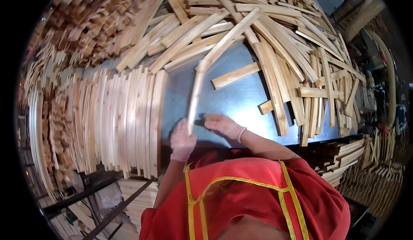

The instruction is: The person picks up wooden planks from a large pile on a metal table and arranges them into neat vertical stacks. They repeatedly gather handfuls of planks, align them, and place them onto a growing stack on the left side of the table. The person wears pink gloves and a red shirt with yellow straps throughout the process.

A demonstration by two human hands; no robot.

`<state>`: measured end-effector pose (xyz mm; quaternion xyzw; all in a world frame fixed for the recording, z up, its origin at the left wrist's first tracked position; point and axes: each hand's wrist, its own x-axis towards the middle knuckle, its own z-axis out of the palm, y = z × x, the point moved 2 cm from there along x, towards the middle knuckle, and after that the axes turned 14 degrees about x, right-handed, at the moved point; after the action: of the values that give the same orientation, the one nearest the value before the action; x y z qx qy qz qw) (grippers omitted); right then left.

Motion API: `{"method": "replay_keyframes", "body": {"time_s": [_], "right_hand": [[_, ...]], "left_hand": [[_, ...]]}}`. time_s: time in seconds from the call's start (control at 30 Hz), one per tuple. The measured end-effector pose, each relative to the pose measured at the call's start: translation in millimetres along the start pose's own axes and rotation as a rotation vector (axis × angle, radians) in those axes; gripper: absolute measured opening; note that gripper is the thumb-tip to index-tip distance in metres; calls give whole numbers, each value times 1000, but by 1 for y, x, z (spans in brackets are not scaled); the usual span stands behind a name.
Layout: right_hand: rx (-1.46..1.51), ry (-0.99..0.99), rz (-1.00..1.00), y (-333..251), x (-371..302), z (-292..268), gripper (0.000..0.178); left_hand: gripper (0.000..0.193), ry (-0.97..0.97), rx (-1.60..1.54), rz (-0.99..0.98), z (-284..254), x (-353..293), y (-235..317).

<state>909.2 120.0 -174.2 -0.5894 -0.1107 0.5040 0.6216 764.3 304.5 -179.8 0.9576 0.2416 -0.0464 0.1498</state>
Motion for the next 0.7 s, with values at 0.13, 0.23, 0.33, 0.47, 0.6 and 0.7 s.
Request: {"method": "replay_keyframes", "body": {"time_s": [0.13,0.23,0.33,0.47,0.6,0.7], "right_hand": [[-221,345,-208,-31,-25,-119,71],[-185,642,-337,-33,-36,-214,74],[-492,808,-465,-94,-43,-271,69],[-1146,1137,-368,-167,-34,-355,63],[-1147,1024,-87,-174,-19,-386,63],[-1010,1036,-251,-154,-14,-368,64]], "left_hand": [[68,226,392,-2,-12,-30,-42],[78,234,627,-162,-18,-35,-79],[86,275,639,-190,-34,3,-55],[92,336,409,25,-38,121,44],[90,244,245,131,-35,231,127],[95,92,161,6,-19,259,167]]}}
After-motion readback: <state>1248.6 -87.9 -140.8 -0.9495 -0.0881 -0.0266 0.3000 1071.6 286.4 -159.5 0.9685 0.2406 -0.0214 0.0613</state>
